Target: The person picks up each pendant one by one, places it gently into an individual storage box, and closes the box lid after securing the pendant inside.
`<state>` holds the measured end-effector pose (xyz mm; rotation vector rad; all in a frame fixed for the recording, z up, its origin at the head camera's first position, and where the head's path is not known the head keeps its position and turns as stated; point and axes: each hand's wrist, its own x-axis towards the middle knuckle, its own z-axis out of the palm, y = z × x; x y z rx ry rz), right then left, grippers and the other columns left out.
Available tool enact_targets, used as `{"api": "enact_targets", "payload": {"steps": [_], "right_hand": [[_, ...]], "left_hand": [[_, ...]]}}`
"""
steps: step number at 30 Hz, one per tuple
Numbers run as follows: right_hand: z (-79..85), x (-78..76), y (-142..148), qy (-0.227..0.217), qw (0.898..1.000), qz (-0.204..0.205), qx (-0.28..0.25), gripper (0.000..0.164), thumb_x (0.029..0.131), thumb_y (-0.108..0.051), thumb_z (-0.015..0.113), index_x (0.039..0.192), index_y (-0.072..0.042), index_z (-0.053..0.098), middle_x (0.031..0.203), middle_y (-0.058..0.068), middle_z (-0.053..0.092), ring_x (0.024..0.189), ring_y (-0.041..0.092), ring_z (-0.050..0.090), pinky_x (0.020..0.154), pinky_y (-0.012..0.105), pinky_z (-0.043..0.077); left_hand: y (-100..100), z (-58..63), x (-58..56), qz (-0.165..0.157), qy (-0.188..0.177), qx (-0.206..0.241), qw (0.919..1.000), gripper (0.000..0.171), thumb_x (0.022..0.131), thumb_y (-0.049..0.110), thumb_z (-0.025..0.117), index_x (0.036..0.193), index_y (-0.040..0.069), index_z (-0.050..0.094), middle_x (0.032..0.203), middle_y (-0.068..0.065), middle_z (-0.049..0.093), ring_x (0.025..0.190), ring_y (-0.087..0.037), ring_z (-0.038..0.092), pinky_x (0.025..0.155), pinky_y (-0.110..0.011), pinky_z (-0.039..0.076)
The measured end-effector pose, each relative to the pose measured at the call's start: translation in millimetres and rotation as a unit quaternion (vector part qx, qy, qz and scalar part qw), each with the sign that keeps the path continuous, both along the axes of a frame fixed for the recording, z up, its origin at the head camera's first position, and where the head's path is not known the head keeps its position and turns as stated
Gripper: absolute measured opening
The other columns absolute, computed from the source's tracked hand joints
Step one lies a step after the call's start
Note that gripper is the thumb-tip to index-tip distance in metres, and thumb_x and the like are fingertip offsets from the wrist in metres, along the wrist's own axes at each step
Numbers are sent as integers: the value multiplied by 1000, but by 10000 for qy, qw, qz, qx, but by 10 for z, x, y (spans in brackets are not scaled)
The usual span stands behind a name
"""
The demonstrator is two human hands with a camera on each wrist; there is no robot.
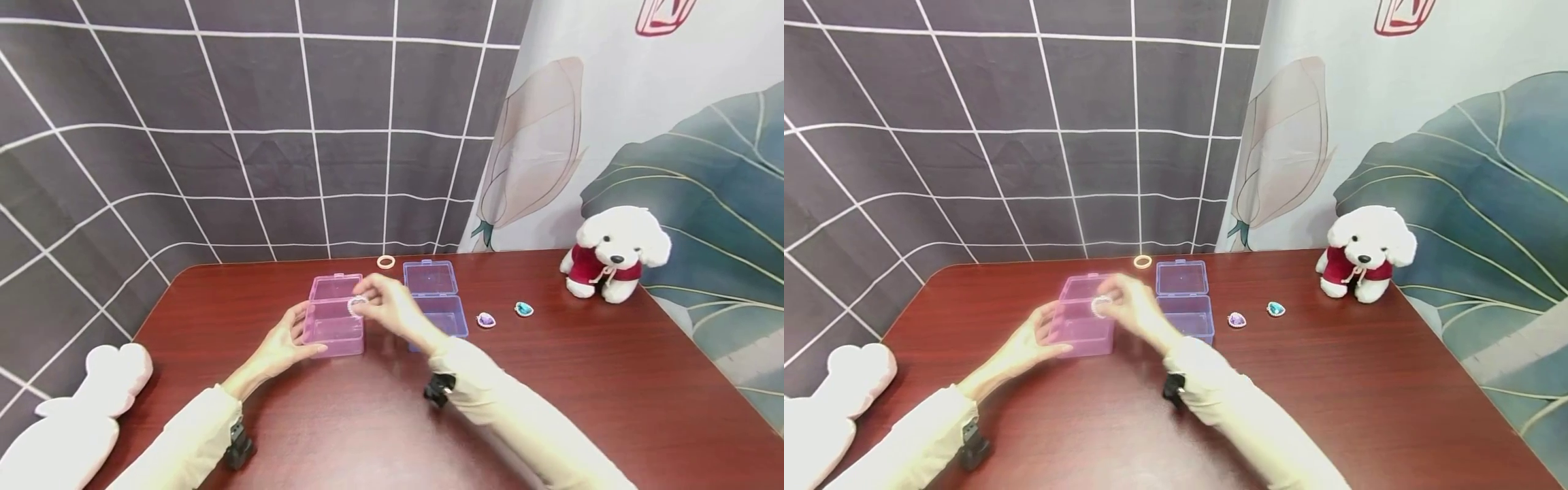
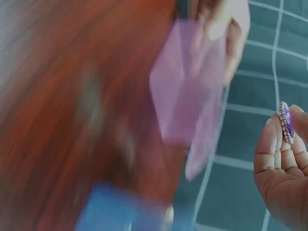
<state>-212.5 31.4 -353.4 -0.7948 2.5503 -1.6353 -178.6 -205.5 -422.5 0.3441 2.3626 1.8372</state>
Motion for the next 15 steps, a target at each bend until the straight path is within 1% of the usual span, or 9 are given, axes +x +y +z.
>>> {"api": "enact_targets", "payload": {"steps": [2, 4, 8, 11, 15], "right_hand": [[-39, -9, -222, -92, 9998, -34, 147, 19, 80, -7, 72, 96, 0, 64, 89, 14, 70, 79, 20, 68, 69, 17, 55], [-87, -31, -385, -40, 9993, -6, 382, 16, 80, -9, 73, 93, -2, 65, 87, 12, 70, 78, 17, 68, 69, 15, 54], [-167, -74, -586, -30, 9963, 164, 846, 13, 79, -6, 73, 89, -3, 66, 83, 9, 69, 74, 12, 64, 66, 13, 49], [-211, -103, -666, -81, 9917, 453, 1203, 11, 77, -2, 72, 87, -2, 67, 80, 9, 68, 68, 7, 57, 61, 13, 46], [-257, -131, -742, 0, 9798, 988, 1739, 10, 75, 1, 72, 84, 0, 67, 75, 9, 68, 62, 2, 49, 57, 10, 43]], "left_hand": [[7, -5, -8, -23, -2, 29, 10000, 87, 77, 2, 74, 143, -2, 18, 147, -27, 25, 133, -43, 34, 105, -44, 37], [12, -10, -8, -52, 13, 34, 10000, 86, 78, 2, 74, 143, -3, 18, 147, -29, 24, 134, -44, 32, 105, -44, 37], [25, -11, -11, -70, 68, -18, 10000, 87, 78, 2, 74, 143, -4, 17, 147, -30, 23, 135, -44, 29, 104, -43, 38], [14, -7, -12, -43, 133, -69, 9999, 87, 78, 2, 74, 143, -4, 18, 147, -30, 25, 134, -44, 30, 104, -41, 39], [-8, -9, -20, -145, 158, 62, 9998, 86, 78, -2, 73, 143, -4, 18, 146, -30, 25, 132, -44, 35, 100, -35, 45]]}}
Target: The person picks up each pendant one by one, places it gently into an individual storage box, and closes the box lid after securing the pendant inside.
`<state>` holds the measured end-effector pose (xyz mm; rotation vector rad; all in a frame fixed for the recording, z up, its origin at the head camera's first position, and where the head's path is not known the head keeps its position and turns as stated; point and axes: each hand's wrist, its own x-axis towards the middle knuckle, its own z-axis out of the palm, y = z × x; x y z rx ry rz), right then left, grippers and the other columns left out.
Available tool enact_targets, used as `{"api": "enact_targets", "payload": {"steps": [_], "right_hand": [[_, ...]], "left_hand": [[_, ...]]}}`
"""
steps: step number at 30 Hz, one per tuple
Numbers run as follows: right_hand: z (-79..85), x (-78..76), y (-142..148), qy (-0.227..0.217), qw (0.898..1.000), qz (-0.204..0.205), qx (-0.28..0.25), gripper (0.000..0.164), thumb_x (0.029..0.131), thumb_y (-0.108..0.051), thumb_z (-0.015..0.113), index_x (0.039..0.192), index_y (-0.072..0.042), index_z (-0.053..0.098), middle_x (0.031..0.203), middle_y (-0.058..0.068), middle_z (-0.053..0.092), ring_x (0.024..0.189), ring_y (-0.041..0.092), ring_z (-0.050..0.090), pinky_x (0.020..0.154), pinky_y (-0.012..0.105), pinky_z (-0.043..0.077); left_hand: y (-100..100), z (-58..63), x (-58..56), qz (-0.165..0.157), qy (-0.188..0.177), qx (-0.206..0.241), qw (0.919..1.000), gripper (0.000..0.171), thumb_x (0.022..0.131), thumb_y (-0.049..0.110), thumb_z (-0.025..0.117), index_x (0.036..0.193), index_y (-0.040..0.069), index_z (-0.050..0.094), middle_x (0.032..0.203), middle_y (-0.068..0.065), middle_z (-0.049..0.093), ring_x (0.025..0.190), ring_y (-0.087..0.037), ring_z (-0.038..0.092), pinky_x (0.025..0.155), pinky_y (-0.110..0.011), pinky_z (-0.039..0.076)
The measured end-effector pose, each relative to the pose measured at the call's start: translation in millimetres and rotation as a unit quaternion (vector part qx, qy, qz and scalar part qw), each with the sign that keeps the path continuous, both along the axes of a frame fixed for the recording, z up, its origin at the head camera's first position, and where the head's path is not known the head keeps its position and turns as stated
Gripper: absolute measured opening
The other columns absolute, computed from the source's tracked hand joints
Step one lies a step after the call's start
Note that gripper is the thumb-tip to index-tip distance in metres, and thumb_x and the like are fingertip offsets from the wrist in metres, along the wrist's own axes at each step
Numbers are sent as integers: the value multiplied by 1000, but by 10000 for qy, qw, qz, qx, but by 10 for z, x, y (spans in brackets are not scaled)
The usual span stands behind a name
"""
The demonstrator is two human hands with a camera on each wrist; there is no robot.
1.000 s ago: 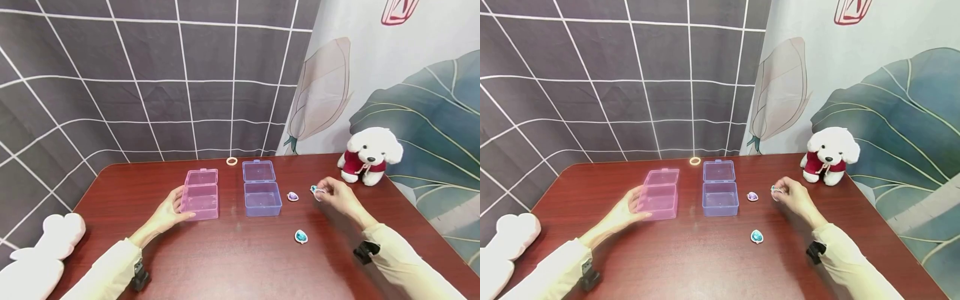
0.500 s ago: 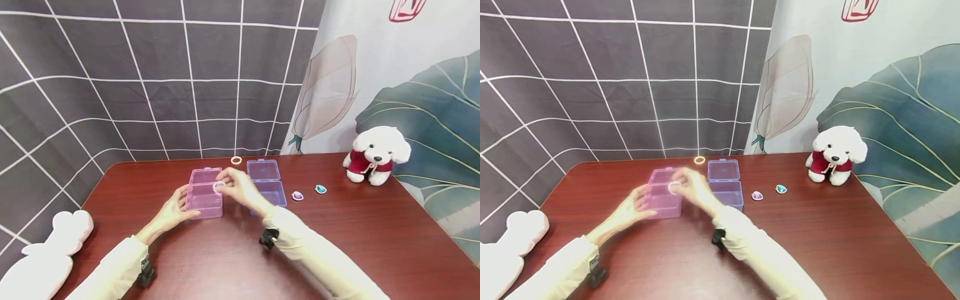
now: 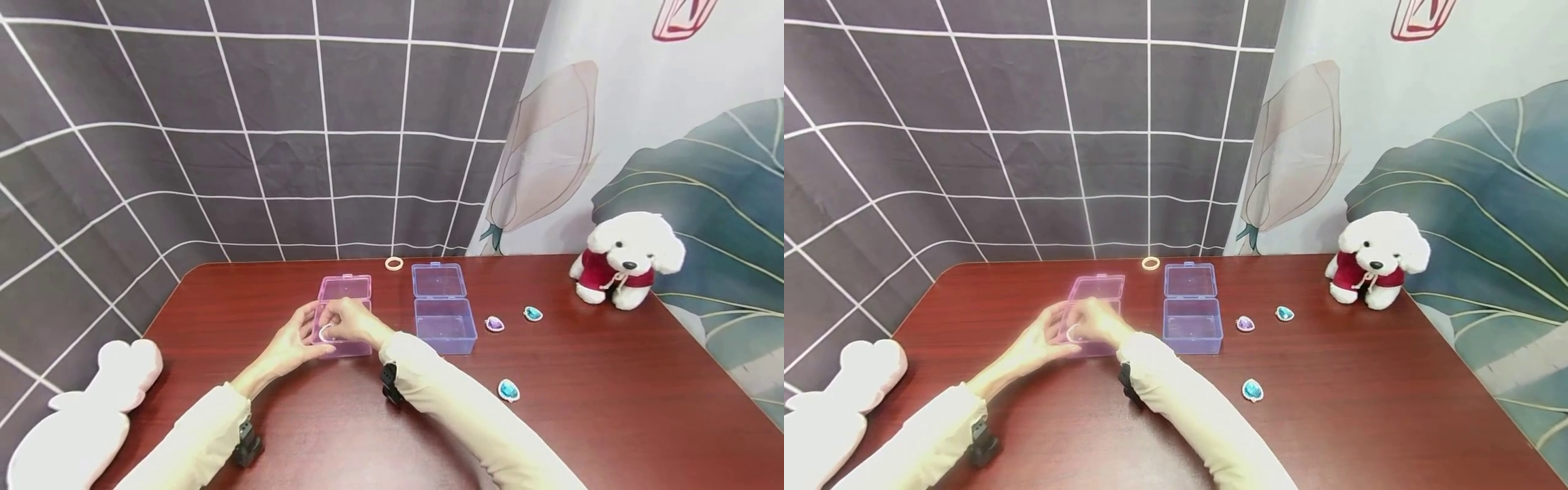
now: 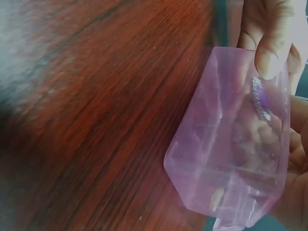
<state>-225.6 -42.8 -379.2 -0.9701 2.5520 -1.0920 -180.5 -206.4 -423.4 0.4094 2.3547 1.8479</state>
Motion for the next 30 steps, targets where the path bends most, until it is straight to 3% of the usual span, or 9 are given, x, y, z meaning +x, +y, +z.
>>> {"api": "enact_targets", "payload": {"steps": [6, 13, 18, 26, 30], "right_hand": [[-20, -43, -62, -397, 9967, 207, 682, 7, 75, -1, 73, 80, 0, 69, 67, 2, 62, 61, 3, 46, 56, 11, 39], [-14, -89, -99, -630, 9890, 406, 1272, 6, 78, -2, 70, 84, -1, 71, 82, 8, 72, 65, 3, 51, 63, 11, 44], [-23, -96, -109, -842, 9867, 355, 1344, 7, 78, -3, 71, 85, -1, 71, 84, 7, 72, 68, 4, 51, 66, 11, 43], [-26, -88, -120, -779, 9870, 242, 1384, 6, 78, -8, 73, 81, -2, 74, 78, 6, 72, 62, 4, 48, 59, 10, 39], [-43, -73, -124, -677, 9875, 124, 1417, 7, 78, -10, 75, 81, -5, 75, 78, 5, 73, 66, 6, 53, 64, 11, 44]], "left_hand": [[1, 3, -9, 0, 57, -70, 10000, 85, 77, 0, 73, 143, -4, 19, 145, -30, 27, 131, -43, 37, 98, -32, 47], [0, 17, 1, 66, -13, -139, 9999, 87, 76, 1, 75, 143, -4, 19, 146, -31, 25, 132, -43, 35, 98, -35, 47], [5, 21, 8, 93, -56, -199, 9997, 87, 77, 3, 75, 143, -4, 19, 146, -31, 26, 133, -43, 35, 98, -36, 47], [-1, 18, 5, 61, -15, -265, 9996, 88, 77, 5, 76, 143, -2, 19, 146, -29, 27, 130, -42, 38, 98, -37, 48], [2, 15, 4, 55, -31, -240, 9997, 88, 76, 5, 76, 143, -1, 20, 146, -28, 28, 130, -41, 40, 97, -35, 48]]}}
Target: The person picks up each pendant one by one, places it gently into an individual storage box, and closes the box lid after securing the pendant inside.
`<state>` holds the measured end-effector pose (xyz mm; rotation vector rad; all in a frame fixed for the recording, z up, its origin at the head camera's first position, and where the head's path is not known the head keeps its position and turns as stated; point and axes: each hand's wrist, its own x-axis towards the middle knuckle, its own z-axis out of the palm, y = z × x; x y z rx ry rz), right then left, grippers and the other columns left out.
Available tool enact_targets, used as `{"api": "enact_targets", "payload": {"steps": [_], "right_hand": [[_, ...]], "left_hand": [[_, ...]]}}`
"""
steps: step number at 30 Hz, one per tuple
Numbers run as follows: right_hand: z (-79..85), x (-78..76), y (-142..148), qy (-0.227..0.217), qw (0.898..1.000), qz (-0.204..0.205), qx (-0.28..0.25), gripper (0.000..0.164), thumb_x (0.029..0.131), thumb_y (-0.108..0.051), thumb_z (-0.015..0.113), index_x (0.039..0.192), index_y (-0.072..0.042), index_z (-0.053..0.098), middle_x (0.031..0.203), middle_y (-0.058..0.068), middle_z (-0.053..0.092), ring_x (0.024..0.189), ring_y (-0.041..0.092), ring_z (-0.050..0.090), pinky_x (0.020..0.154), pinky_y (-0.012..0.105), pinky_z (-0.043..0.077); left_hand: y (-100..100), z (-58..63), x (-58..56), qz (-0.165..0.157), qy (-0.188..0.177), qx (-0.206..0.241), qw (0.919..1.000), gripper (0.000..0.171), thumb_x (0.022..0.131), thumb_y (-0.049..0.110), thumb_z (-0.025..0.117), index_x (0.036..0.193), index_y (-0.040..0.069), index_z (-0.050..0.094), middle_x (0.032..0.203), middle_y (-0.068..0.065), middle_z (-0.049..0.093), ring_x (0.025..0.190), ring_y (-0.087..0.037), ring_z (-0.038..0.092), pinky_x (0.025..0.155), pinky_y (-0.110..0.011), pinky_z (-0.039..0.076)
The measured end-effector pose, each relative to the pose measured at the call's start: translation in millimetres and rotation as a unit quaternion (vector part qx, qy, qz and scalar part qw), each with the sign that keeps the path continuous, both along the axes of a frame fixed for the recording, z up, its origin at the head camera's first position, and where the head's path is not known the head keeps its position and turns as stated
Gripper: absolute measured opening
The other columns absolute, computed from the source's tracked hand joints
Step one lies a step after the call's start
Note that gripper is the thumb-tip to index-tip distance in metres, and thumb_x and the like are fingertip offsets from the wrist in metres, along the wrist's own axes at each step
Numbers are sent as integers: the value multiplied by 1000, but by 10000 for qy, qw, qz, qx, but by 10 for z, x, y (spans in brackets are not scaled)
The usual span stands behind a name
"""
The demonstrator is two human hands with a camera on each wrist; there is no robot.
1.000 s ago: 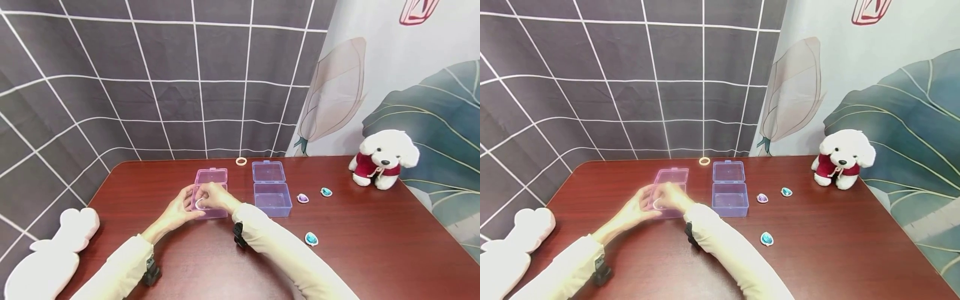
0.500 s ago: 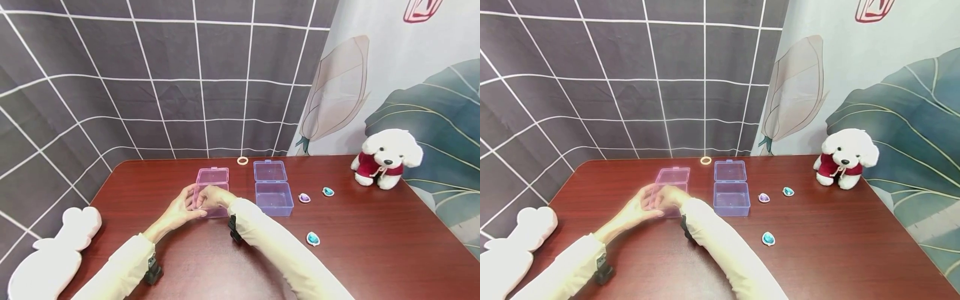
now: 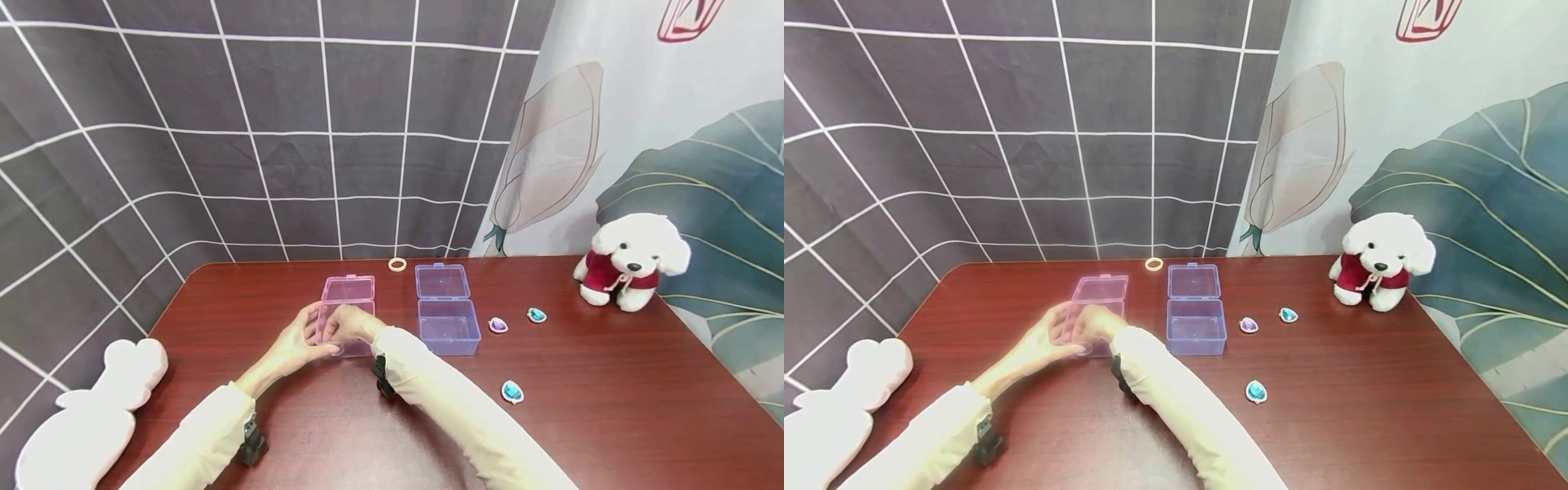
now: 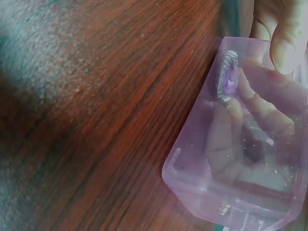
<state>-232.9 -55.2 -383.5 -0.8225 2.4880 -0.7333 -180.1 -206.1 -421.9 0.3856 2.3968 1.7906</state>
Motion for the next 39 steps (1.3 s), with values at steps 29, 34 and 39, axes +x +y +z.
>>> {"api": "enact_targets", "payload": {"steps": [29, 34, 39], "right_hand": [[-68, -20, 2722, 1065, 9564, -2407, -1267, 19, 80, 0, 68, 96, 8, 63, 71, 6, 59, 62, 9, 50, 54, 17, 45], [-190, 5, 2793, 800, 9605, -2456, -1030, 20, 79, -4, 71, 94, 6, 62, 68, 3, 54, 56, 10, 49, 48, 19, 45], [-201, 20, 2807, 738, 9600, -2549, -889, 15, 79, -5, 72, 87, 2, 61, 66, 1, 51, 54, 10, 47, 46, 20, 44]], "left_hand": [[-64, 56, 34, 179, -136, -366, 9991, 88, 76, 11, 78, 143, 2, 22, 148, -25, 26, 131, -43, 38, 102, -49, 42], [-25, 33, 29, 136, -115, -264, 9995, 87, 75, 10, 78, 143, 2, 23, 147, -25, 28, 131, -43, 37, 102, -50, 42], [8, 21, 21, 114, -86, -204, 9997, 87, 75, 9, 78, 142, 3, 24, 146, -25, 28, 130, -44, 38, 101, -50, 43]]}}
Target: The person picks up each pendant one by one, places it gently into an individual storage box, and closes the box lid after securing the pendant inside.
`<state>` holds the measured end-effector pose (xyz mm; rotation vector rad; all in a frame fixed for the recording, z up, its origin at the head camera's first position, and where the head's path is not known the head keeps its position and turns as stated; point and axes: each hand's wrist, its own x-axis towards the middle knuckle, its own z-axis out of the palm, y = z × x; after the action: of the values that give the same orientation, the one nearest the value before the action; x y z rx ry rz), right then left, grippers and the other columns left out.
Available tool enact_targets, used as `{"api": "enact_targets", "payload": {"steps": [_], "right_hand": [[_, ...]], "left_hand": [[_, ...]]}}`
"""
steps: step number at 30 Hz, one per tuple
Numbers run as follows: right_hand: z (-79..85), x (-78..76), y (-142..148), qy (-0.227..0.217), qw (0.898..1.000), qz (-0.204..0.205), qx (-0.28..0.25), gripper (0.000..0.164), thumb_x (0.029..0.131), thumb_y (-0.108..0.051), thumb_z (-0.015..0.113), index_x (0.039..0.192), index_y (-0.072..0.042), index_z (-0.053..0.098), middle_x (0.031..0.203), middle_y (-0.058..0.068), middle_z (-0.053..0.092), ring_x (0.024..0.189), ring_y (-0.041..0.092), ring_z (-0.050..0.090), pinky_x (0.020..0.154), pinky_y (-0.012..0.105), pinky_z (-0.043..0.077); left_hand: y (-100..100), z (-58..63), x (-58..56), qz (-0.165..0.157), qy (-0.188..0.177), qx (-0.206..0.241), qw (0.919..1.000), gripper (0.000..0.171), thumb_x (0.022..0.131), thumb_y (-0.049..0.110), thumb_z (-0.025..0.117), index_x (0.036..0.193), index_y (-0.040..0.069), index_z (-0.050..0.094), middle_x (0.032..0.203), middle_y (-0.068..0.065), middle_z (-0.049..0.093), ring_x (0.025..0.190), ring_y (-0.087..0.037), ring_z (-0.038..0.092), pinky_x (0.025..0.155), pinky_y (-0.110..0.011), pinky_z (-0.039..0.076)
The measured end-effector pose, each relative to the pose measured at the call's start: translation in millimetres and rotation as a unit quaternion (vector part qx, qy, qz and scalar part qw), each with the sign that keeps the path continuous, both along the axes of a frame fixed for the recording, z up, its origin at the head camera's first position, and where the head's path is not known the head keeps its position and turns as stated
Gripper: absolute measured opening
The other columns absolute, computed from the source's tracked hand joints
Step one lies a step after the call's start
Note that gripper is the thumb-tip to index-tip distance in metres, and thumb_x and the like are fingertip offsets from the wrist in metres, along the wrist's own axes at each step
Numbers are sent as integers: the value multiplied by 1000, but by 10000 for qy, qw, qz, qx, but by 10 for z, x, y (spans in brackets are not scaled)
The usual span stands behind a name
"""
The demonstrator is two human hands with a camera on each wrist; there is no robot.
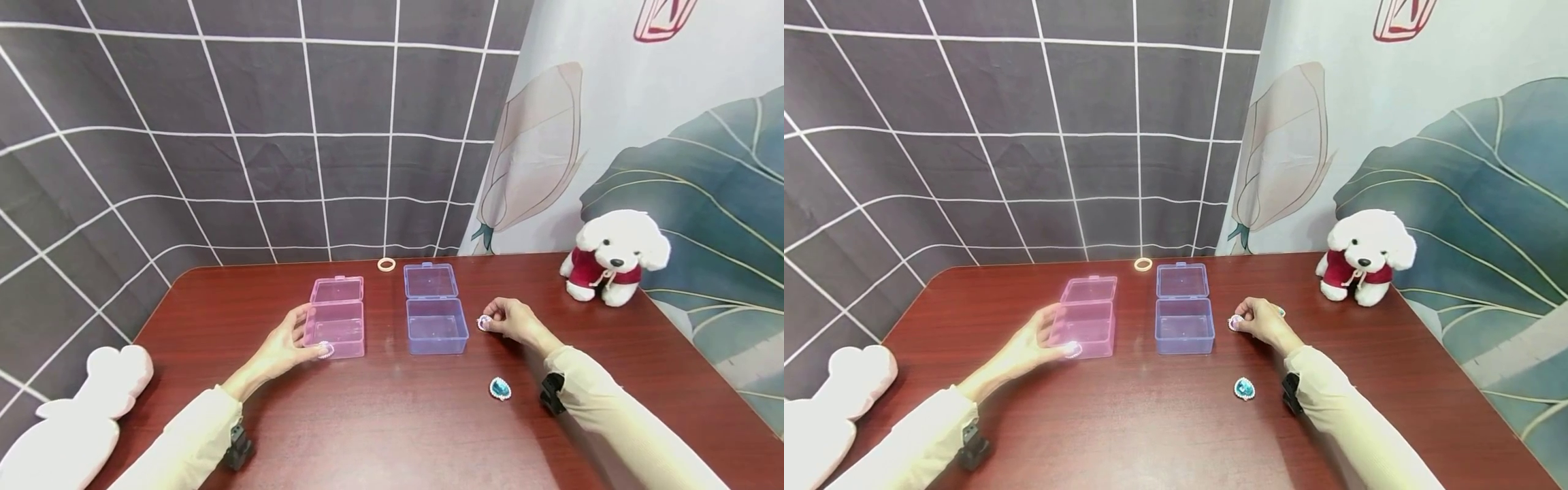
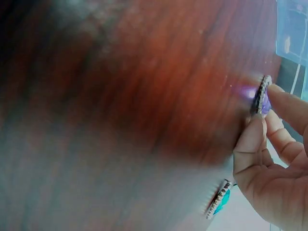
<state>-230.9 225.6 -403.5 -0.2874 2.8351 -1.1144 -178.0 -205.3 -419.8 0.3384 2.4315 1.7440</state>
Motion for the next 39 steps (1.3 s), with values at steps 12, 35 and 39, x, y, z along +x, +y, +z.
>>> {"api": "enact_targets", "payload": {"steps": [12, 35, 39], "right_hand": [[291, 1, -94, -127, 9937, 23, -1109, 15, 86, 3, 62, 95, 10, 53, 73, 9, 62, 61, 9, 60, 57, 25, 58], [396, 80, -2534, -1075, 9566, 710, -2615, 12, 81, 8, 62, 93, 11, 65, 82, 23, 68, 62, 17, 67, 66, 36, 60], [348, 73, -2637, -870, 9725, 758, -2024, 9, 79, 10, 62, 87, 9, 66, 72, 17, 68, 55, 14, 64, 61, 34, 60]], "left_hand": [[-38, 30, -5, 39, -9, -163, 9999, 87, 75, 11, 78, 143, 3, 23, 147, -25, 28, 132, -44, 36, 102, -51, 42], [5, 40, 3, 82, -84, -176, 9998, 89, 76, 10, 78, 144, 1, 21, 148, -27, 25, 130, -44, 37, 100, -47, 44], [0, 44, 11, 67, -13, -200, 9998, 88, 76, 10, 78, 143, 0, 21, 147, -28, 26, 131, -44, 37, 101, -47, 43]]}}
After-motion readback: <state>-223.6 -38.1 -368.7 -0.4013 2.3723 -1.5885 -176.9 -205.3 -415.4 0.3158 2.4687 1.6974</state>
